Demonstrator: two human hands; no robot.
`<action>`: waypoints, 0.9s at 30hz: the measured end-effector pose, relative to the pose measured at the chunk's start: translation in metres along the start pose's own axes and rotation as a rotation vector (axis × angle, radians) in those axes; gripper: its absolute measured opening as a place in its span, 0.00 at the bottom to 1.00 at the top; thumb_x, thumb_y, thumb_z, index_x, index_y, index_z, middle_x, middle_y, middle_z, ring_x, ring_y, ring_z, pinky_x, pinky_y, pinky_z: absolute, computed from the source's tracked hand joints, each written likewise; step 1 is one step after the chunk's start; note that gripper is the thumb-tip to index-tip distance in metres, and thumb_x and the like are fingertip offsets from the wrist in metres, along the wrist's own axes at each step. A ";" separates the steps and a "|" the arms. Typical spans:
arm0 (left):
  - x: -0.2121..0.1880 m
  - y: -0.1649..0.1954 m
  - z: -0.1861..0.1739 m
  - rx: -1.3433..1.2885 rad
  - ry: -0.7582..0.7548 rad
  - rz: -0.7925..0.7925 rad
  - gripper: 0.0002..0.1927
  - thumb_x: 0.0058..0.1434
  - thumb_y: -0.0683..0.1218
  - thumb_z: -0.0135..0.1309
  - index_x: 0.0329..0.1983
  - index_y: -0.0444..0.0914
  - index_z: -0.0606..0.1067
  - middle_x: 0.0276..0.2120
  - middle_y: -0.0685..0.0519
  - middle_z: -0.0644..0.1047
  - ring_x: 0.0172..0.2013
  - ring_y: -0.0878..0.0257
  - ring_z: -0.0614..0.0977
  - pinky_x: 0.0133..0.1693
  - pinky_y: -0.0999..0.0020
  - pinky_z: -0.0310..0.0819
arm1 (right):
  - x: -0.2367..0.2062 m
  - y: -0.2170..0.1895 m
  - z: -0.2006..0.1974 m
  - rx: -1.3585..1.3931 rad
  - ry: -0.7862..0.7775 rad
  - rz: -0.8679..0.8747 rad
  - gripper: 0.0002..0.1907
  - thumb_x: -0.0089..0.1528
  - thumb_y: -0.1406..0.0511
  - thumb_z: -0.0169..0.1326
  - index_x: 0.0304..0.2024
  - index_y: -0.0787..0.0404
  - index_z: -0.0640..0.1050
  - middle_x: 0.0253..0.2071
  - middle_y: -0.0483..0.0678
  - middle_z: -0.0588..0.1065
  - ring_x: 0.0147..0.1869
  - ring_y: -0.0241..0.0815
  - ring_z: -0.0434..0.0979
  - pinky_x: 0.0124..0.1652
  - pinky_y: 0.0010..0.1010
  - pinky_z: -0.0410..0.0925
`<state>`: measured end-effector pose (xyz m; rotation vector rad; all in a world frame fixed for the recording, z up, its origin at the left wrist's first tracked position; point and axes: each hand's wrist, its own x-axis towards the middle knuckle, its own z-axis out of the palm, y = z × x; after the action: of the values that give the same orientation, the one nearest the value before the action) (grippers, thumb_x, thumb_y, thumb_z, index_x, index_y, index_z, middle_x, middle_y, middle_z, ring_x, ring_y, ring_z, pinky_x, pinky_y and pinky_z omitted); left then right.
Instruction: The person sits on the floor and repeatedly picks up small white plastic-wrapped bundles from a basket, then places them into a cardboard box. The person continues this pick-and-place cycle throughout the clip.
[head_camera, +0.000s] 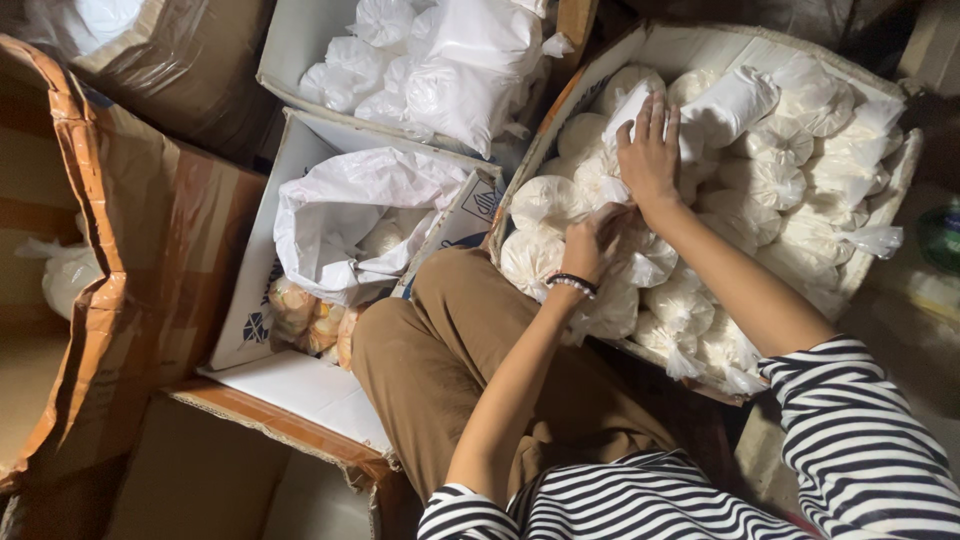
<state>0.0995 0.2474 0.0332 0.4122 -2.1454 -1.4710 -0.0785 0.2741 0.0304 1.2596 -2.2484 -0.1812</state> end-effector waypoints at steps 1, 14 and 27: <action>0.001 0.003 -0.001 0.004 -0.006 -0.006 0.18 0.61 0.36 0.54 0.55 0.39 0.76 0.43 0.43 0.83 0.43 0.48 0.86 0.43 0.61 0.81 | 0.001 0.000 0.001 -0.005 0.006 -0.006 0.17 0.72 0.61 0.46 0.54 0.66 0.77 0.69 0.72 0.64 0.82 0.68 0.53 0.76 0.62 0.42; -0.003 0.026 -0.006 0.210 -0.021 0.191 0.34 0.63 0.36 0.51 0.72 0.52 0.67 0.56 0.46 0.78 0.50 0.45 0.81 0.51 0.55 0.77 | 0.005 0.000 -0.003 -0.069 -0.034 -0.040 0.18 0.71 0.60 0.45 0.54 0.66 0.77 0.71 0.71 0.65 0.81 0.69 0.53 0.74 0.65 0.42; 0.027 0.031 0.004 0.212 0.096 0.171 0.08 0.64 0.43 0.56 0.46 0.45 0.81 0.41 0.50 0.80 0.39 0.50 0.83 0.41 0.59 0.79 | 0.009 -0.002 -0.003 -0.089 0.012 -0.040 0.17 0.72 0.60 0.46 0.53 0.66 0.78 0.66 0.71 0.68 0.80 0.71 0.56 0.74 0.69 0.41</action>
<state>0.0759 0.2483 0.0672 0.3558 -2.2066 -1.1139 -0.0786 0.2658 0.0360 1.2554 -2.1815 -0.2852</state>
